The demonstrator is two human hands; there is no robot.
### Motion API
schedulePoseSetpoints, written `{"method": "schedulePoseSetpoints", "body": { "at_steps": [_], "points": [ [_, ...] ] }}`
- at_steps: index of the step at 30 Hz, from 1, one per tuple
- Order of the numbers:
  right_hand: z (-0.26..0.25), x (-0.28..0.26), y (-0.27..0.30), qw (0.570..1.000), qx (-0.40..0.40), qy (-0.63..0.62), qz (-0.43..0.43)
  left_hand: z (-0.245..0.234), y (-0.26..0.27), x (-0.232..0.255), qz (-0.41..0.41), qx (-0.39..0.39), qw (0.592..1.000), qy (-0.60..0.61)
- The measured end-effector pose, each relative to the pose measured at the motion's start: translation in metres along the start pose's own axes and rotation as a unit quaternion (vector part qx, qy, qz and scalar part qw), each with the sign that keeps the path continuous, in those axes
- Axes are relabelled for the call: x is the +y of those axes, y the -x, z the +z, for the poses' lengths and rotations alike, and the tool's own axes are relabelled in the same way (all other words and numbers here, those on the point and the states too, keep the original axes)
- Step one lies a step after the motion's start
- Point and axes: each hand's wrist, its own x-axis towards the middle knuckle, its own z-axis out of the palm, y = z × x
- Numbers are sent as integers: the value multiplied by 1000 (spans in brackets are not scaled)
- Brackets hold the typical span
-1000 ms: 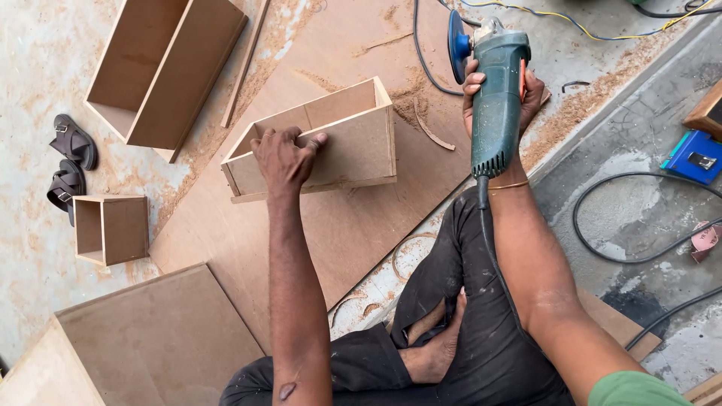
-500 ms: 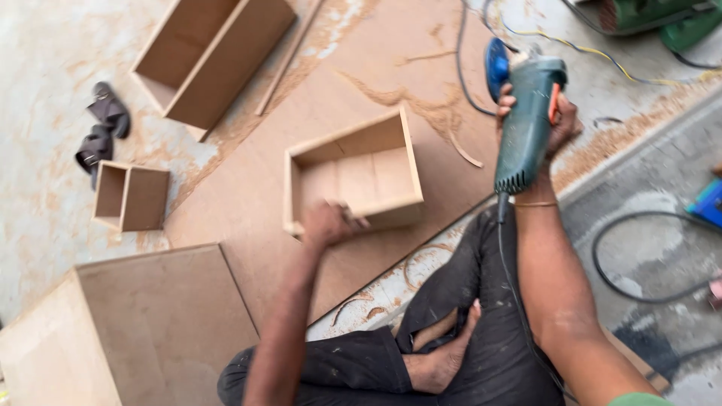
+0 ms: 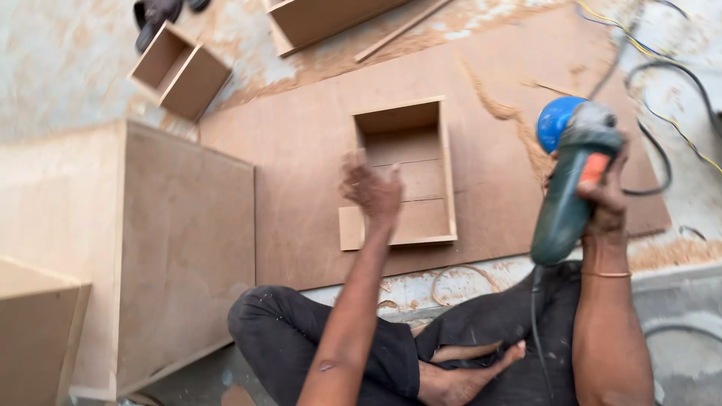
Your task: The person sits on the floor and uses an angle grinder with a sanding disc to smooth the edges and surfaces of a small wooden box. They rotate the box to sand different sides and then place it into a larger wooden cabinet.
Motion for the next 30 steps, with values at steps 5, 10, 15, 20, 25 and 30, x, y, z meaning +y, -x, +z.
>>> {"method": "schedulePoseSetpoints", "body": {
  "at_steps": [5,10,15,20,25,30],
  "points": [
    [71,58,-19,992,-80,34,88,42,2,-108,-64,-162,948,266],
    [163,121,-35,989,-112,24,90,50,41,-97,-147,-141,940,275],
    [222,169,-40,980,-145,-60,125,23,30,-87,-110,-110,931,331],
    [238,188,-49,982,-116,-1,149,3,28,-76,-130,-111,924,342],
    [241,197,-55,980,-114,45,158,-6,25,-74,-157,-143,904,371],
    [240,202,-66,982,-131,52,127,1,27,-78,-153,-156,902,372]
  ]
}}
